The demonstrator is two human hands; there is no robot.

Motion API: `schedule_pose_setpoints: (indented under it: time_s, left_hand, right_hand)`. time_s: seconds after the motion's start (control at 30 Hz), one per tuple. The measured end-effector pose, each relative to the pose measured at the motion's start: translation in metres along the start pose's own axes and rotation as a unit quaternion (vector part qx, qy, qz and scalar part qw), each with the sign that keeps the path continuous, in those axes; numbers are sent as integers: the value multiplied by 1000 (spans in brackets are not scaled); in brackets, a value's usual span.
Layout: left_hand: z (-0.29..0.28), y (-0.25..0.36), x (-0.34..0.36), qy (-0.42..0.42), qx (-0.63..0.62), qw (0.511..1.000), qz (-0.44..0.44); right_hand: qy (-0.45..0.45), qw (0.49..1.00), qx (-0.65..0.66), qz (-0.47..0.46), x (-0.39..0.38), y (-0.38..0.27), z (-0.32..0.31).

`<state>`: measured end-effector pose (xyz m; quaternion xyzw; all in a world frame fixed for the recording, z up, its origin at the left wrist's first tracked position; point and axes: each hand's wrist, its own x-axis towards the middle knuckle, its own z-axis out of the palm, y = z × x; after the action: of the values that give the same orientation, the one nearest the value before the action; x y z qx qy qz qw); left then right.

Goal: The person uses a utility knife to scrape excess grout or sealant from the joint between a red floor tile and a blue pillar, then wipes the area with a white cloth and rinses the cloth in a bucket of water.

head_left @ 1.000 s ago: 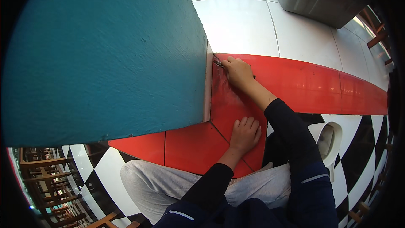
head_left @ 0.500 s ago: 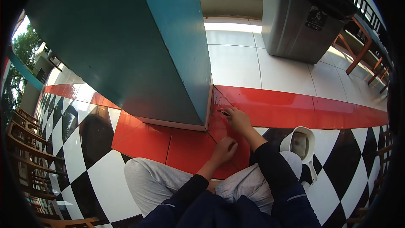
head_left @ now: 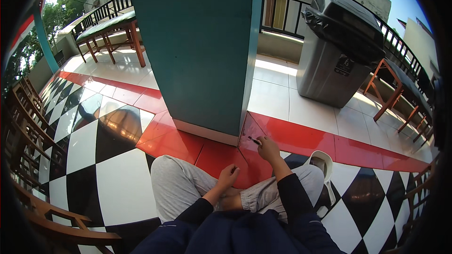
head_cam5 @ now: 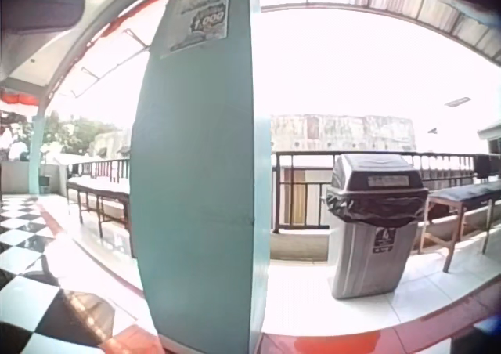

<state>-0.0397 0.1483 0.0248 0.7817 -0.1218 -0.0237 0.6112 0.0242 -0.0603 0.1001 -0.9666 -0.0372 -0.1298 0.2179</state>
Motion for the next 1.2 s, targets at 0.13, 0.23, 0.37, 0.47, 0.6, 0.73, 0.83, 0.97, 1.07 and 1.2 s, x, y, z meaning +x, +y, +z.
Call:
schedule_pose_setpoints:
  time_s: [0.13,0.23,0.37,0.47,0.6,0.73,0.83,0.97,1.07,1.2]
  left_hand:
    - [-8,-4,-4,-15,-43,999,-22]
    - [-8,-7,-12,-43,-72,996,-35]
    - [-8,-6,-16,-70,-74,995,-10]
    - [-11,-3,-12,-60,-124,990,-42]
    - [-14,-1,-5,-101,-101,984,-107]
    - [-7,11,0,-174,-110,968,-145]
    - [-9,12,10,-205,-132,948,-203]
    - [-10,12,16,-200,-158,920,-298]
    - [-7,6,17,-220,-200,894,-336]
    - [-5,11,19,-220,-199,879,-374]
  right_hand:
    - [16,1000,-14,-6,8,-27,-24]
    - [16,1000,-4,5,10,-35,-33]
    - [-7,999,-5,38,-4,-21,-25]
    - [-57,996,-9,64,-16,-10,-6]
    - [-105,993,-13,59,-15,0,21]
    - [-164,982,4,92,-11,25,52]
    - [-147,986,4,74,-9,33,73]
    - [-79,993,43,73,3,26,91]
    - [-17,996,66,66,13,21,102]
    - [39,994,34,99,37,26,104]
